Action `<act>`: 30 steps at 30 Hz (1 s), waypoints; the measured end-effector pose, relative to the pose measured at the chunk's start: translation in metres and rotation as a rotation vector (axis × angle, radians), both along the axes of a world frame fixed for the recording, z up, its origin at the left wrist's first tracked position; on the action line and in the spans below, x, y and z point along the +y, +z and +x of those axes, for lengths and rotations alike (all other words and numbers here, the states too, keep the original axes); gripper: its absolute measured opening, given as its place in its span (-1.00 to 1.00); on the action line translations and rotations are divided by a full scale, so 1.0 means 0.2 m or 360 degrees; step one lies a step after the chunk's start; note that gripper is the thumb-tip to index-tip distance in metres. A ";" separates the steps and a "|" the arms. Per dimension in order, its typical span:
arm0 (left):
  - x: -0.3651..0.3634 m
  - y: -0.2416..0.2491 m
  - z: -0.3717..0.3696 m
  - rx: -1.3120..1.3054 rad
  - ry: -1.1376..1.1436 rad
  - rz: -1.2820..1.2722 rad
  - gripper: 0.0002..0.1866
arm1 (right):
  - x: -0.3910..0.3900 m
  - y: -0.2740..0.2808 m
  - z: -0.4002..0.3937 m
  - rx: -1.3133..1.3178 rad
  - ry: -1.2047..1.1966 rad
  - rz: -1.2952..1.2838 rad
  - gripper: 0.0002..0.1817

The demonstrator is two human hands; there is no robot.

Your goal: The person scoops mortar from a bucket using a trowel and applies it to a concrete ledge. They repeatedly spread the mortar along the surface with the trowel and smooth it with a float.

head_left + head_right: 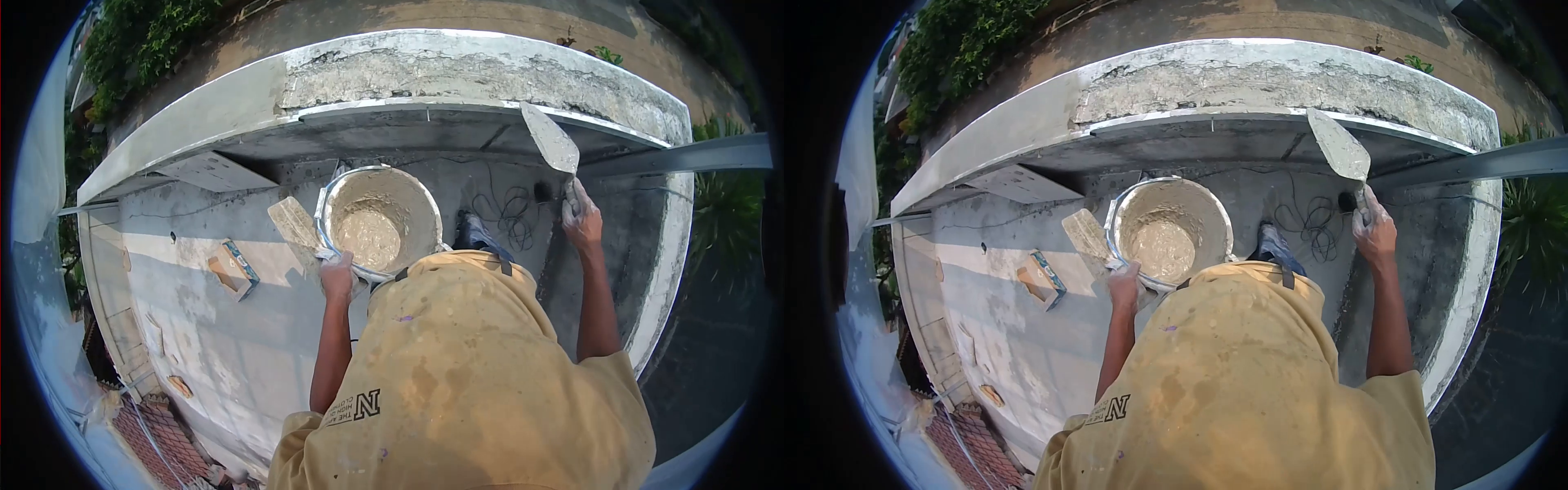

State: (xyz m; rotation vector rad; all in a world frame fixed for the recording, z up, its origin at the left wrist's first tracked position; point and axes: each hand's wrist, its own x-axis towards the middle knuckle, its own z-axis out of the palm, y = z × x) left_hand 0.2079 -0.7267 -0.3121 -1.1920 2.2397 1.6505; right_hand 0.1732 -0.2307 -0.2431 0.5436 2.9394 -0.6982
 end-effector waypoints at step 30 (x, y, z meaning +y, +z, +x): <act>0.31 0.34 -0.13 -0.0195 -0.0562 -0.0307 -0.48 | -0.85 -0.24 -0.34 -0.0877 0.1882 0.0112 -0.81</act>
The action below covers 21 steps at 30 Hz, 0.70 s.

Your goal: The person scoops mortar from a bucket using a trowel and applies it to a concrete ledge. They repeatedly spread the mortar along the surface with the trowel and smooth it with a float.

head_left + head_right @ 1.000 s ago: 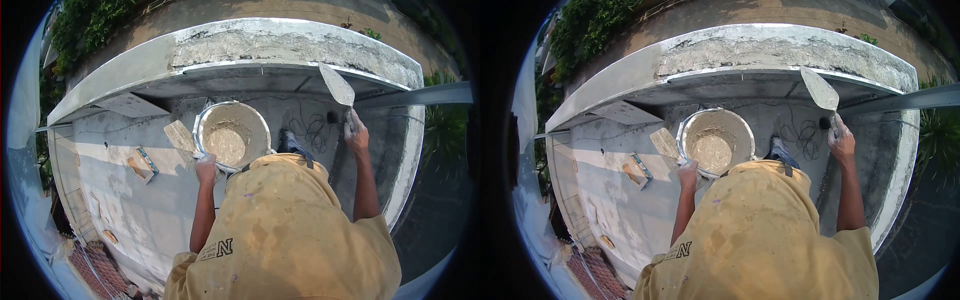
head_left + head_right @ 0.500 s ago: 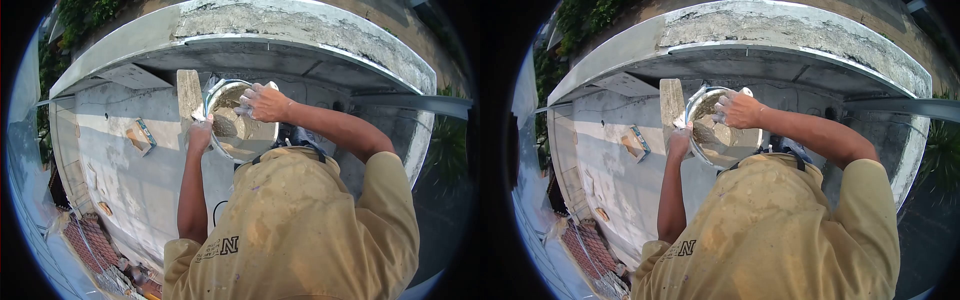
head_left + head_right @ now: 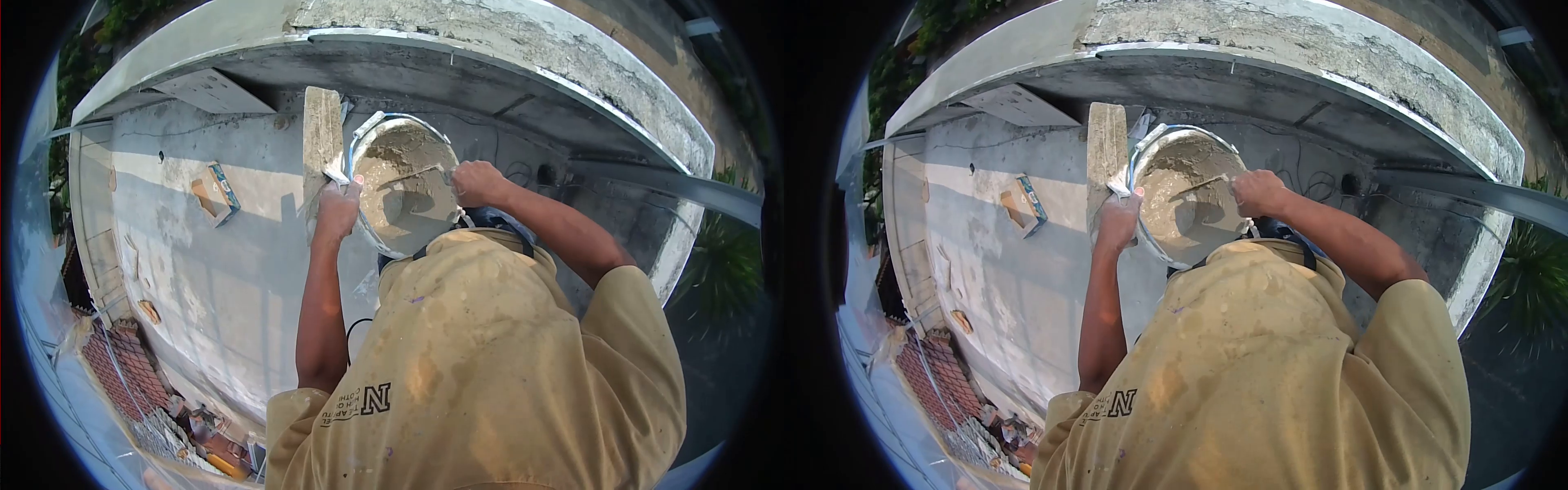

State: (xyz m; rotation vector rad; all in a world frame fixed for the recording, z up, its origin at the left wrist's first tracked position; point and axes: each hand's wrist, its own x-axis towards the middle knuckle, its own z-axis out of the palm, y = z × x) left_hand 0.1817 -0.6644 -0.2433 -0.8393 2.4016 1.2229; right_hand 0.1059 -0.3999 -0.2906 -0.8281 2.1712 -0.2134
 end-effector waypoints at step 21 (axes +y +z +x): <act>0.21 0.01 -0.03 0.0102 -0.0309 -0.0255 -0.53 | 0.10 -0.63 0.26 -0.1326 -0.0090 -0.0718 -0.66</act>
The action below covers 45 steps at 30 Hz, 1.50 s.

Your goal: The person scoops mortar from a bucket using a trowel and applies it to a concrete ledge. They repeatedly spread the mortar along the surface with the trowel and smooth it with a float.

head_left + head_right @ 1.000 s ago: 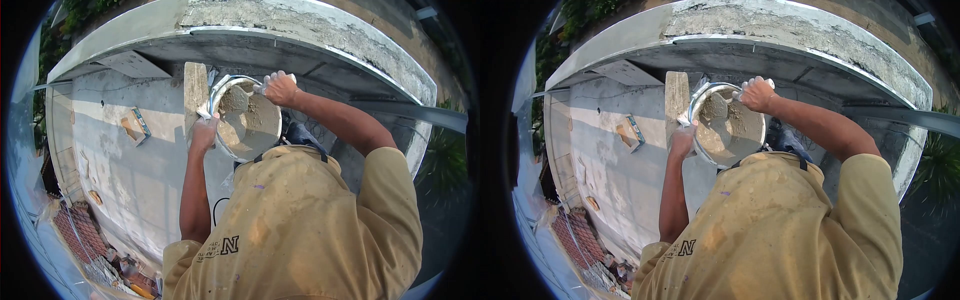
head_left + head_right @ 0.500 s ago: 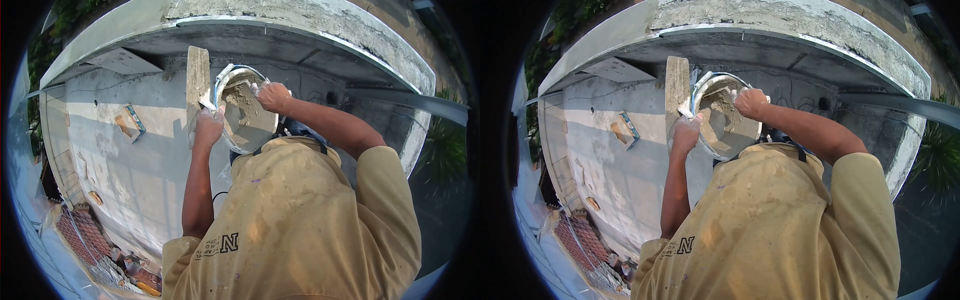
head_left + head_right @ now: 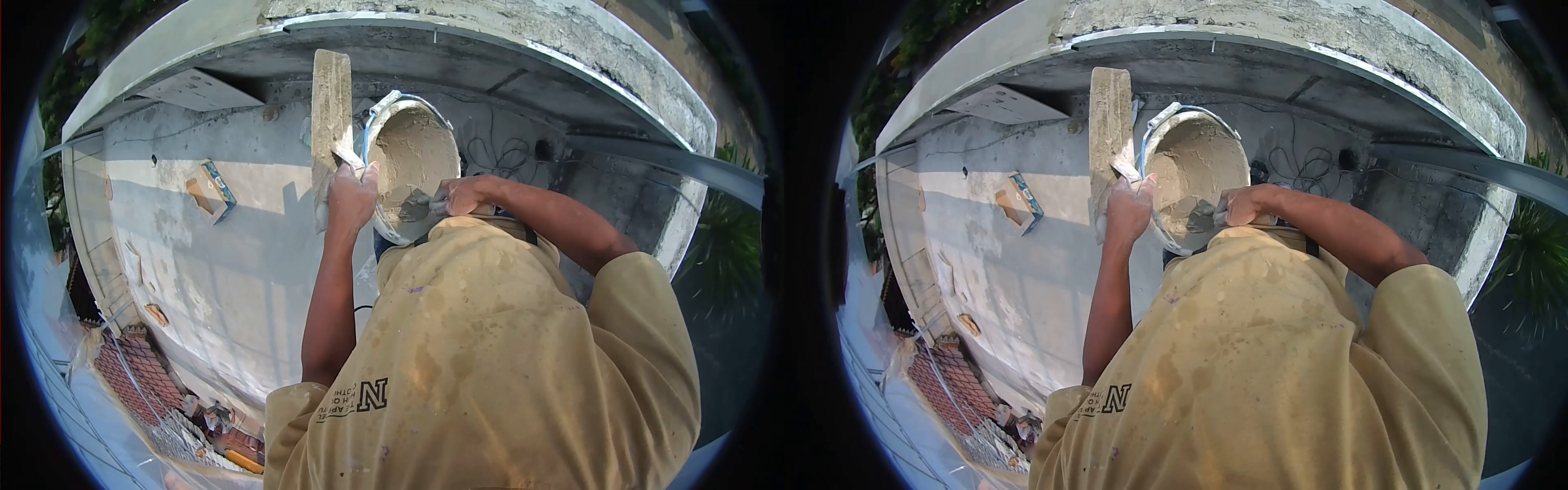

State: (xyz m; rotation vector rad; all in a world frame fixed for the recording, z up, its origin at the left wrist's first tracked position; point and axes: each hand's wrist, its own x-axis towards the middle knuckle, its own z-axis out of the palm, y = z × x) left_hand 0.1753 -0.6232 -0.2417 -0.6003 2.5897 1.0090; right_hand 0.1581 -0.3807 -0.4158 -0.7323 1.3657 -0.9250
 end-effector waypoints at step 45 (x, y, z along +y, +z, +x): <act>0.00 -0.24 -0.03 -0.0164 0.0692 0.0583 -0.45 | 1.21 0.18 0.05 0.2032 -0.2600 0.1305 -0.32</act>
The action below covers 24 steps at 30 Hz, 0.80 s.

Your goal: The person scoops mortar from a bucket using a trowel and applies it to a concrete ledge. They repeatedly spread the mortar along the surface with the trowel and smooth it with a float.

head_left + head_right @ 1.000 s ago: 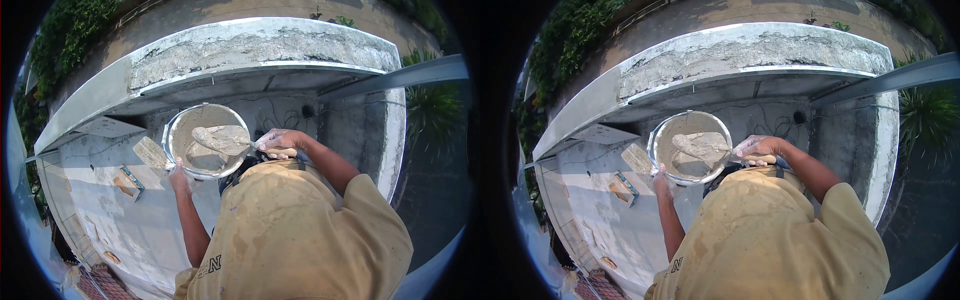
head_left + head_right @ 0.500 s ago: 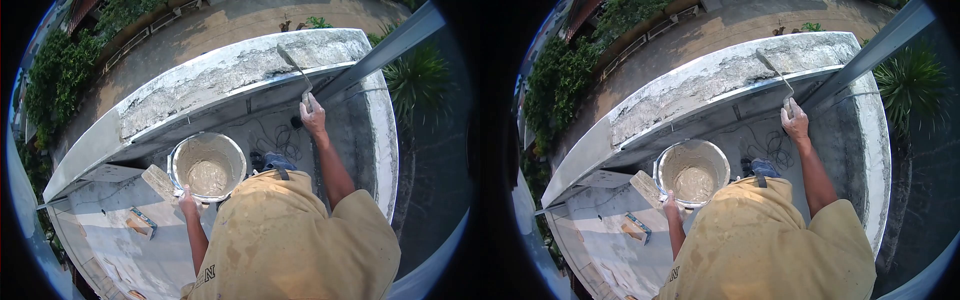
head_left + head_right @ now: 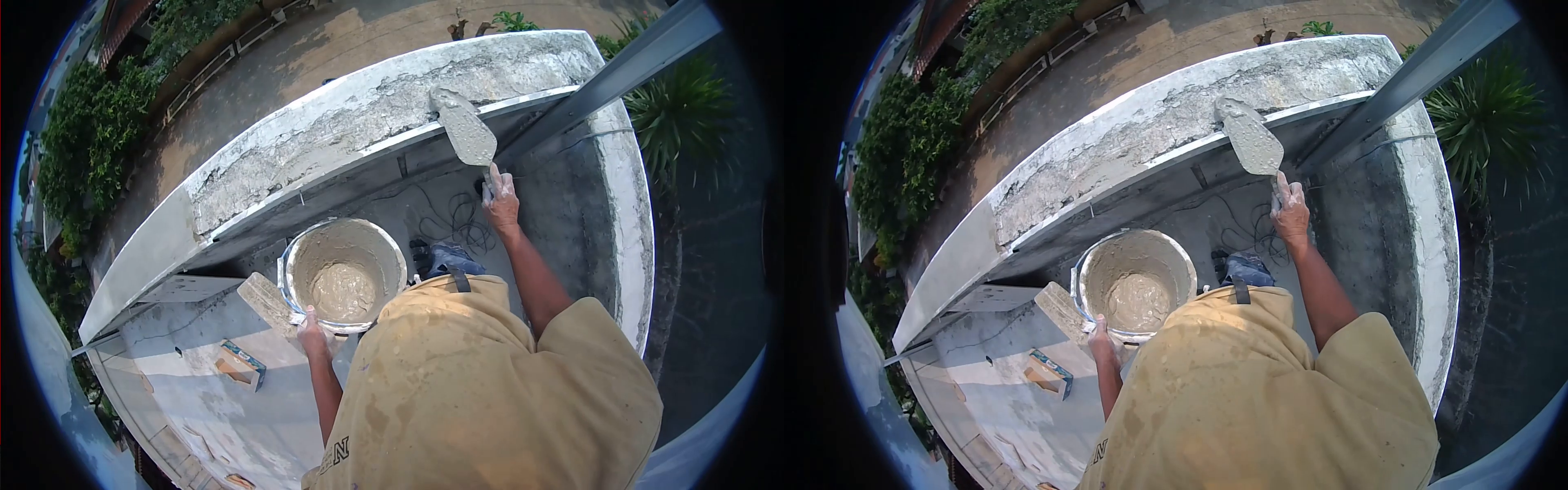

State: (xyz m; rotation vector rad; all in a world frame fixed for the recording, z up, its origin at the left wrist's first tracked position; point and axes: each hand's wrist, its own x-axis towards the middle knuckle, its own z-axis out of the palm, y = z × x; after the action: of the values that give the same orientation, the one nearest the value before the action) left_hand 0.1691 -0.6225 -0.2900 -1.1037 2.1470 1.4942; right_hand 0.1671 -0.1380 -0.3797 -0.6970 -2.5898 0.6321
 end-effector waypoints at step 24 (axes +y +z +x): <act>-0.09 -0.06 0.02 0.0067 -0.0092 0.0001 -0.55 | -0.43 0.53 -0.22 -0.0157 0.0582 -0.0570 -0.38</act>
State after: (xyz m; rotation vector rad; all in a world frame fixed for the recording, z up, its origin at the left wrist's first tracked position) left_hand 0.1726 -0.6399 -0.3027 -1.0095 2.1874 1.5049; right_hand 0.1240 -0.2238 -0.2735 -0.3584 -2.7486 1.2243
